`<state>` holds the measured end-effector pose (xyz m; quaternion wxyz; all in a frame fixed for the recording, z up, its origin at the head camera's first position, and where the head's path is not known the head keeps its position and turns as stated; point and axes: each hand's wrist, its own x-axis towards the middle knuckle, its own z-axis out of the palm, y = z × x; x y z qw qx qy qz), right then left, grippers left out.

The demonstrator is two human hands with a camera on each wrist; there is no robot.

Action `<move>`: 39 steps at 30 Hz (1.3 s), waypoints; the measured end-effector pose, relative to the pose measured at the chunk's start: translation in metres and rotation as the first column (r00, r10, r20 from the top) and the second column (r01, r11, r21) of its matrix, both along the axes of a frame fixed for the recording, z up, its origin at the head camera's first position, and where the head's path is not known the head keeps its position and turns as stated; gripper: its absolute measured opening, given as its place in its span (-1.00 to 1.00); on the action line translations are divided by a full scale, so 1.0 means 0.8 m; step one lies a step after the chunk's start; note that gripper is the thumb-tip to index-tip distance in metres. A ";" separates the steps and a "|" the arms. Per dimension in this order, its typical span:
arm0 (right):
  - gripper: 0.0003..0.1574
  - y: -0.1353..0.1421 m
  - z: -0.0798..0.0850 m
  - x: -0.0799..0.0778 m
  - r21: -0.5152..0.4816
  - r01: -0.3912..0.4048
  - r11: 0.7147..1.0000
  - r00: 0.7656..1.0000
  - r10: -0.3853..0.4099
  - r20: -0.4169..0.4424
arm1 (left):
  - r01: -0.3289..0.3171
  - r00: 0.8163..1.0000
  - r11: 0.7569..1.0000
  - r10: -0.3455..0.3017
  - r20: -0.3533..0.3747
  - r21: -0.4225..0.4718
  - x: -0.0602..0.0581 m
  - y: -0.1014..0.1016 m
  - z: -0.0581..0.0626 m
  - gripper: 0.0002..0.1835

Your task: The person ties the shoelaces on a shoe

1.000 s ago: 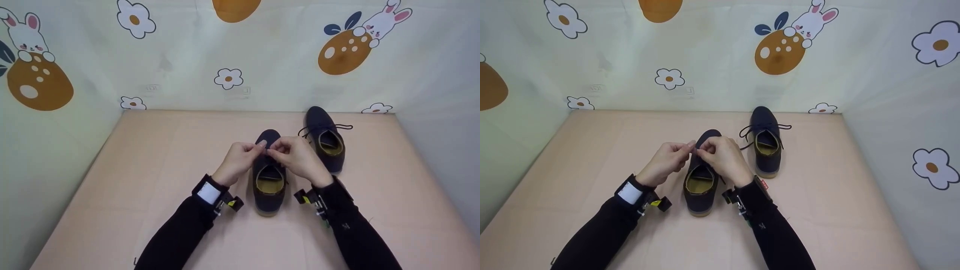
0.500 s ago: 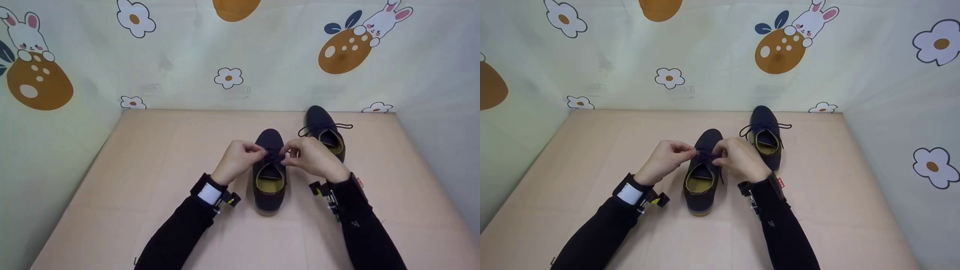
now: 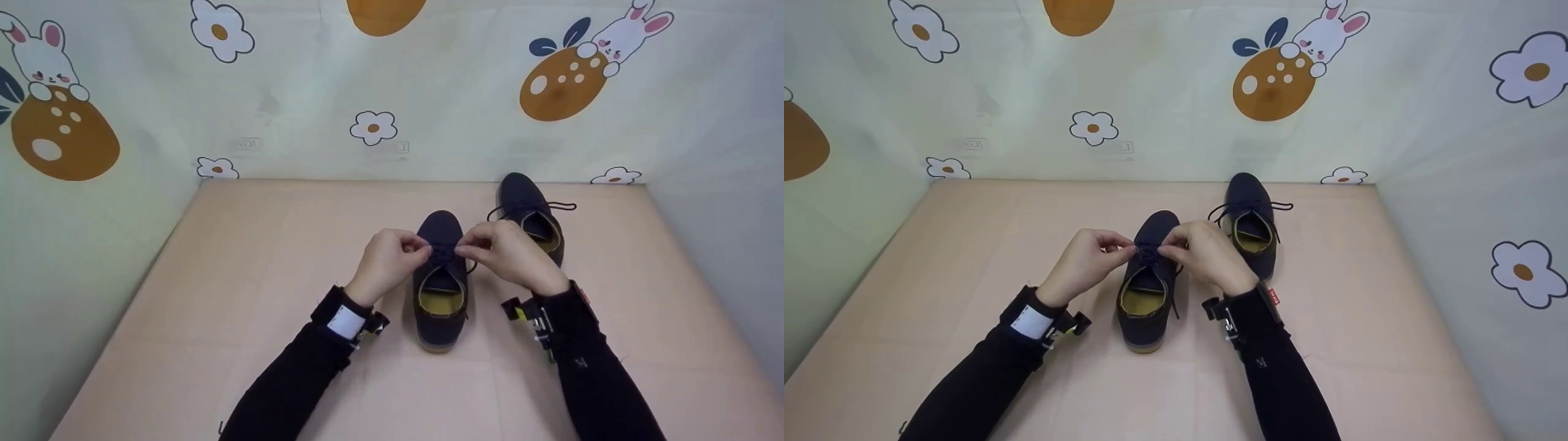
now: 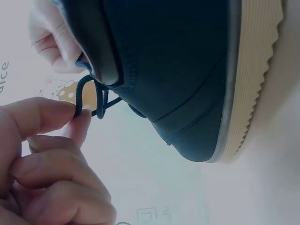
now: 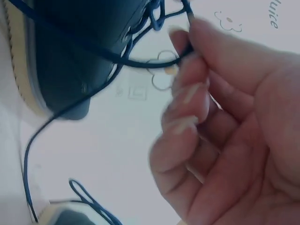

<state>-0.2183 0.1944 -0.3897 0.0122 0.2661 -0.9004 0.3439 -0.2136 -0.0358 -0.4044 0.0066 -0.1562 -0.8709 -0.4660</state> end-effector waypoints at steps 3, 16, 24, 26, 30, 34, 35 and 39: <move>-0.93 -0.008 -0.006 -0.001 -0.044 0.049 0.998 0.999 -0.050 -0.021 | -0.012 0.999 1.000 0.011 -0.033 -0.028 0.001 0.001 0.002 -0.88; -0.92 -0.028 -0.023 -0.007 -0.084 0.112 0.990 0.993 -0.108 0.049 | -0.009 0.996 0.996 0.001 -0.088 -0.084 0.004 0.004 0.005 -0.90; -0.95 -0.034 -0.023 -0.004 -0.076 0.125 0.989 0.991 -0.121 0.059 | 0.011 0.994 0.995 -0.022 -0.107 -0.103 0.006 0.003 0.006 -0.90; -0.94 -0.036 -0.022 -0.004 -0.061 0.109 0.992 0.993 -0.107 0.046 | 0.018 0.993 0.994 -0.030 -0.111 -0.111 0.006 0.002 0.006 -0.89; -0.95 -0.038 -0.021 -0.002 -0.006 0.086 0.996 0.996 -0.086 -0.022 | 0.023 0.992 0.992 -0.038 -0.120 -0.120 0.006 0.001 0.008 -0.89; -0.94 -0.038 -0.019 0.001 0.051 0.048 0.998 0.999 -0.047 -0.026 | 0.044 0.990 0.991 -0.061 -0.129 -0.127 0.007 0.000 0.011 -0.90; -0.93 -0.038 -0.019 0.001 0.059 0.035 0.998 0.999 -0.034 -0.019 | 0.053 0.989 0.990 -0.070 -0.132 -0.129 0.008 0.000 0.011 -0.90; -0.94 -0.036 -0.018 0.000 0.081 0.003 0.997 0.999 0.000 -0.043 | 0.075 0.983 0.988 -0.096 -0.156 -0.135 0.008 -0.001 0.013 -0.91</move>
